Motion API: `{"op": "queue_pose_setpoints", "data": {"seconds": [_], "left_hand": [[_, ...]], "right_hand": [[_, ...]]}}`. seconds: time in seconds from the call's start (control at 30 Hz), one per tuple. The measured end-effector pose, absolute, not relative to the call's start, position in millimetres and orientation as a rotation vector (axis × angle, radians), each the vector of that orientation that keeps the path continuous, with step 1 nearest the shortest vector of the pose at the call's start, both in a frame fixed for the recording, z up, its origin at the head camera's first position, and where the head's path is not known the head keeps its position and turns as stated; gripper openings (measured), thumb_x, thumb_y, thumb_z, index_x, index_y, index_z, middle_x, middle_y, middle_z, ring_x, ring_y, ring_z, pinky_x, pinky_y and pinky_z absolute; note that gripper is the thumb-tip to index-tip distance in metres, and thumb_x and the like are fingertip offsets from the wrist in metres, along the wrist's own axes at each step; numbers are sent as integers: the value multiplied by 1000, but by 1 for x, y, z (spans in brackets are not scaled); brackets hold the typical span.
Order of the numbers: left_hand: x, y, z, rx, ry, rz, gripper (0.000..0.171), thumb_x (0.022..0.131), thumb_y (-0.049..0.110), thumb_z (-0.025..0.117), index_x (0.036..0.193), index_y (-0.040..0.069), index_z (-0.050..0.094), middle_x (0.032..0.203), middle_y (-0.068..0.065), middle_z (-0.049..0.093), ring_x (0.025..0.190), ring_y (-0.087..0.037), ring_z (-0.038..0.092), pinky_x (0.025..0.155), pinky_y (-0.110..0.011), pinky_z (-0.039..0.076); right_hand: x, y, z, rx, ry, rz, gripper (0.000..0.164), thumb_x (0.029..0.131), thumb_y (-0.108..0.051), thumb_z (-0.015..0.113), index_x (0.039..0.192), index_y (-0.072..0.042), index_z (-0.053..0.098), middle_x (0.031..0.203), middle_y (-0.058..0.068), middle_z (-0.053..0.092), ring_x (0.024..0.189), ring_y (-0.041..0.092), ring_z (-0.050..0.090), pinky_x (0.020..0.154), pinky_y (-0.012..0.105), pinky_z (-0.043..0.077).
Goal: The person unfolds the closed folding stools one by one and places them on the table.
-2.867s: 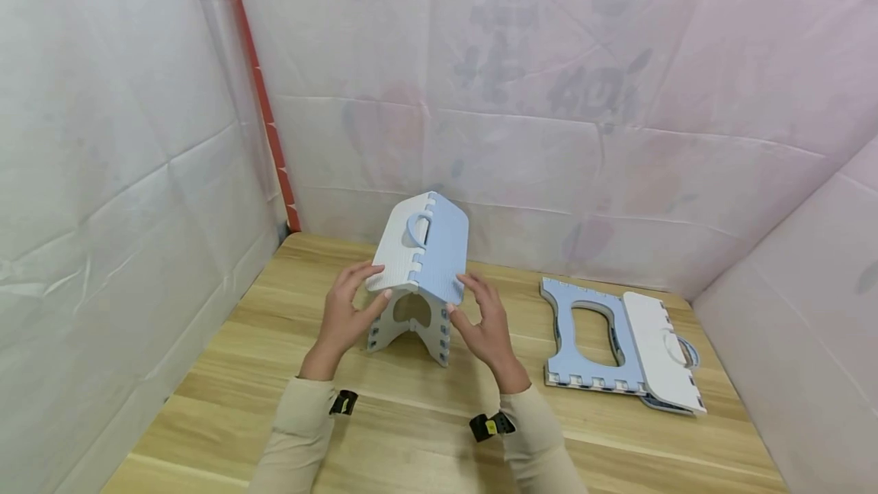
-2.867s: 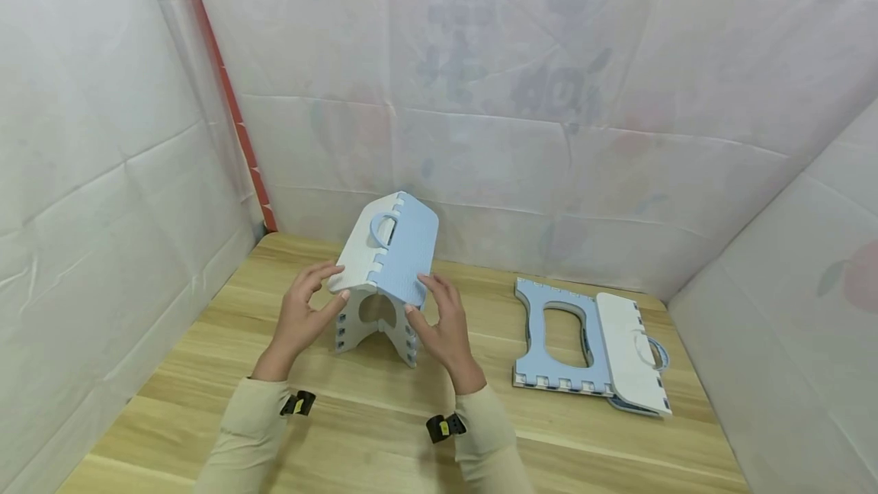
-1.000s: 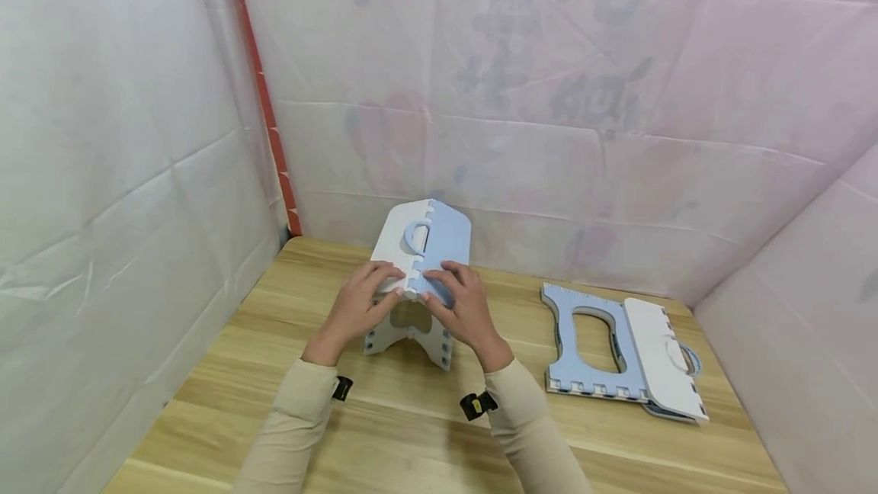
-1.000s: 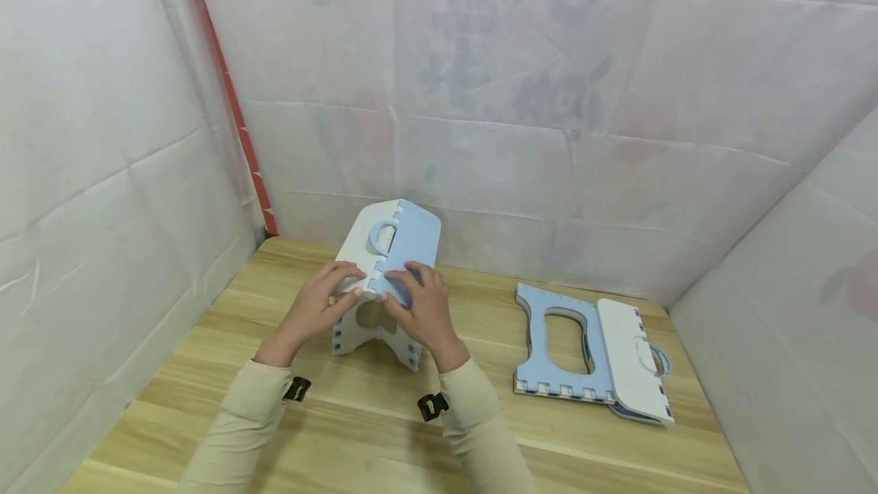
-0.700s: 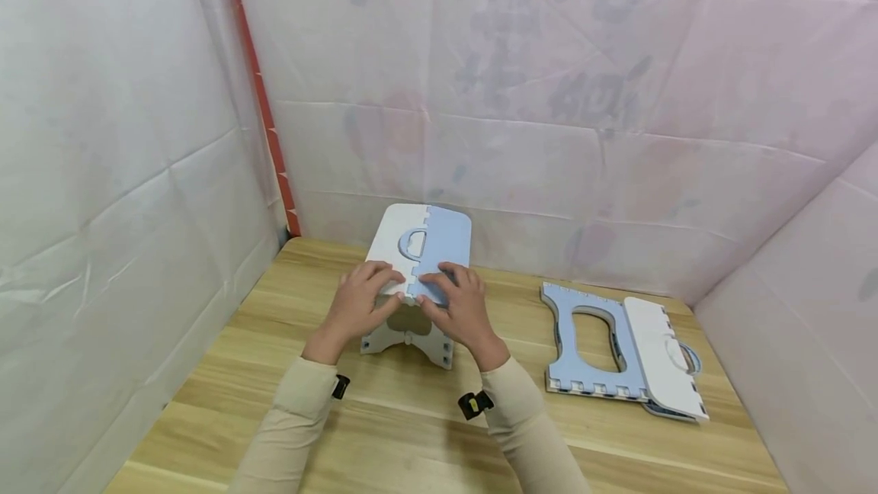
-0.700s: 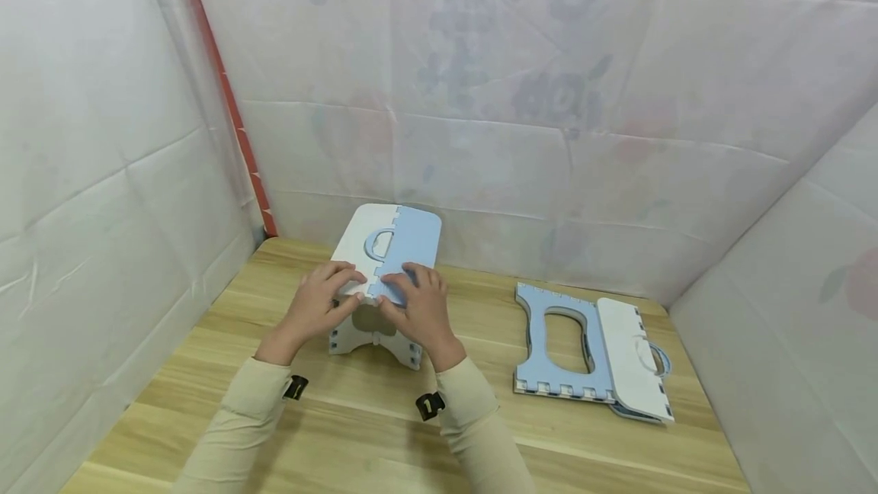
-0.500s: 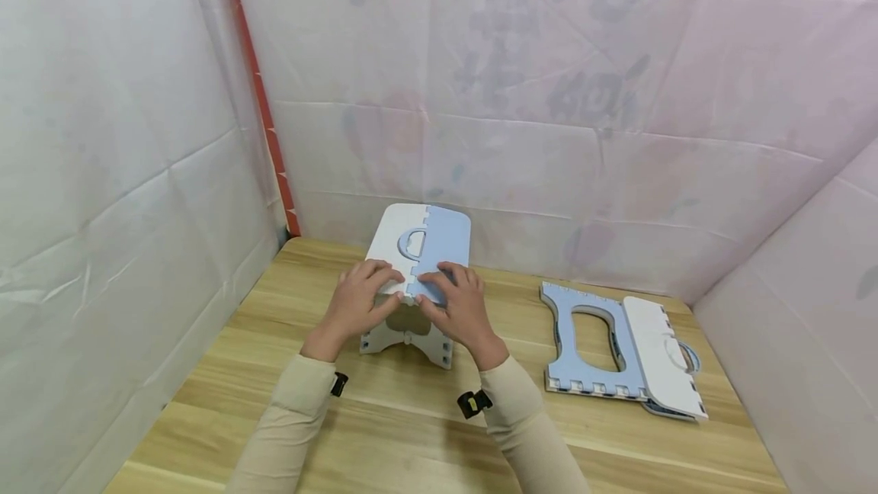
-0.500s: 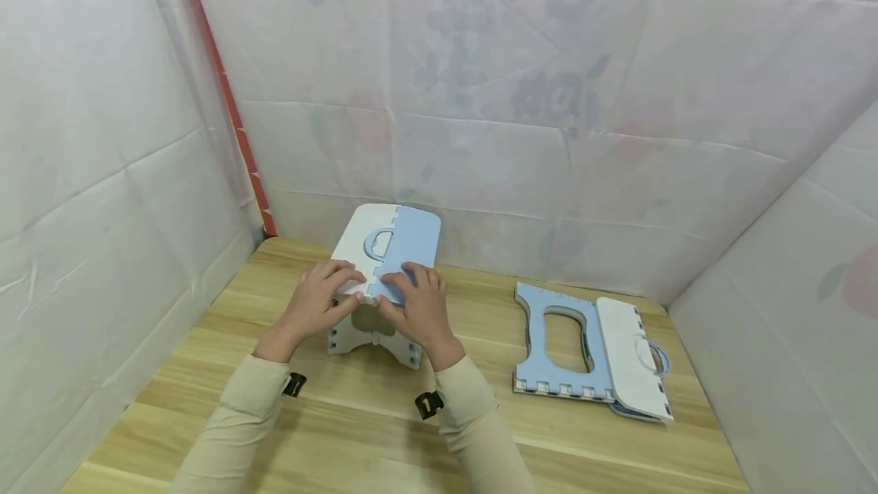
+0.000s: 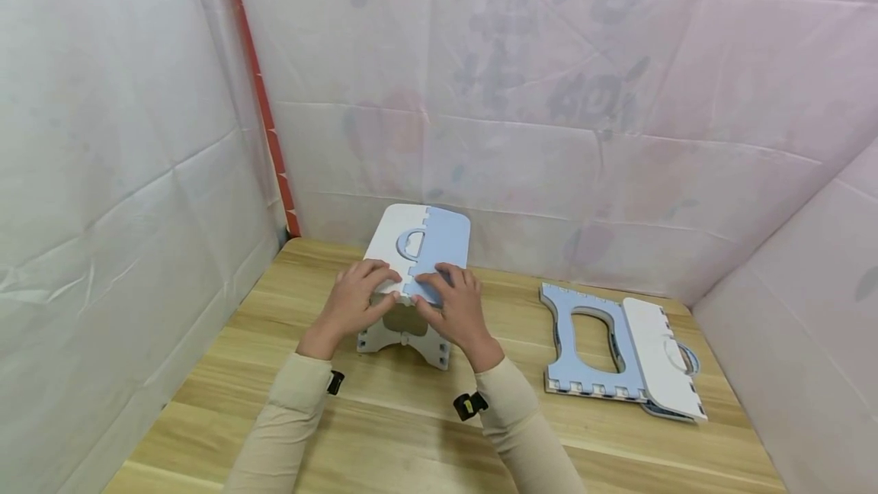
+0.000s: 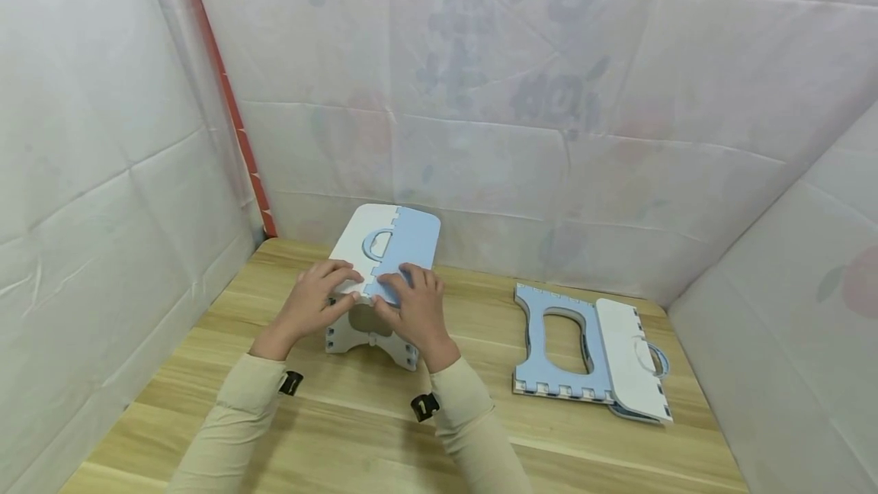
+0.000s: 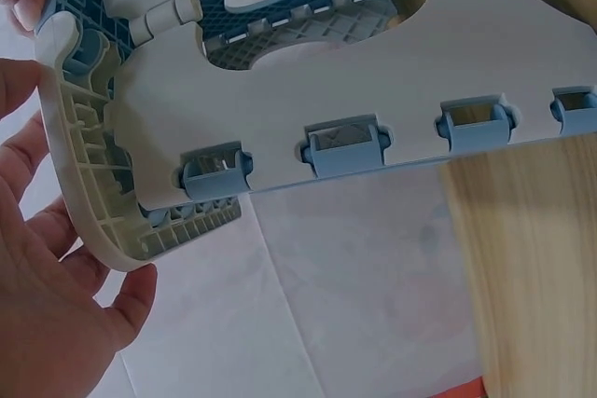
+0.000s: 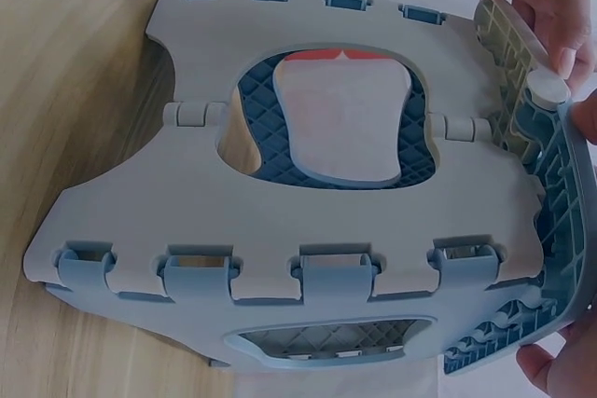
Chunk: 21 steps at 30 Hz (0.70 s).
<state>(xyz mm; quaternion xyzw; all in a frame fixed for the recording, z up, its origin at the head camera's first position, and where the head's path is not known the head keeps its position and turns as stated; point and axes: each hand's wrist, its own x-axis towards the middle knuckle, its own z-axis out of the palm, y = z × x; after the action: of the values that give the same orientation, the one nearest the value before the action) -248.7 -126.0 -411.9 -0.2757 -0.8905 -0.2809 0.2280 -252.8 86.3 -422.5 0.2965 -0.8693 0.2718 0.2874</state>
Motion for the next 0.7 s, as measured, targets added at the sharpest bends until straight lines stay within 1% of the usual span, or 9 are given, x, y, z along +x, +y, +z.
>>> {"op": "queue_pose_setpoints", "data": {"seconds": [0.13,0.27,0.4,0.5,0.7], "left_hand": [[-249,-126,-409,-760,-2488,-760,23,86,31,60,103,18,66,115,-8,56,107,-30,50,84,-54,37],[-247,-126,-399,-771,-2506,-725,25,84,30,63,104,16,67,113,-9,58,104,-29,53,82,-52,41],[-241,-127,-384,-771,-2473,-686,30,81,30,67,106,13,67,112,-12,59,101,-30,55,79,-52,45],[-238,-127,-376,-770,-2473,-680,32,81,31,67,107,13,67,113,-13,59,101,-30,56,78,-53,45],[-231,-127,-377,-771,-2460,-674,31,81,30,69,106,12,67,113,-15,60,101,-32,56,80,-53,44]], "right_hand": [[-251,88,-417,813,-2376,677,29,85,-34,63,108,-18,67,118,19,52,98,37,48,76,55,36],[-249,93,-403,891,-2420,611,32,84,-33,67,111,-15,66,116,21,54,102,38,50,78,57,40],[-247,98,-390,932,-2425,582,37,81,-32,70,112,-13,66,113,22,56,104,37,52,80,58,41],[-245,100,-384,924,-2443,561,38,80,-32,71,112,-13,66,113,21,57,106,36,52,81,58,40],[-241,98,-385,938,-2474,543,41,81,-36,70,115,-13,65,114,21,57,103,37,53,79,56,42]]}}
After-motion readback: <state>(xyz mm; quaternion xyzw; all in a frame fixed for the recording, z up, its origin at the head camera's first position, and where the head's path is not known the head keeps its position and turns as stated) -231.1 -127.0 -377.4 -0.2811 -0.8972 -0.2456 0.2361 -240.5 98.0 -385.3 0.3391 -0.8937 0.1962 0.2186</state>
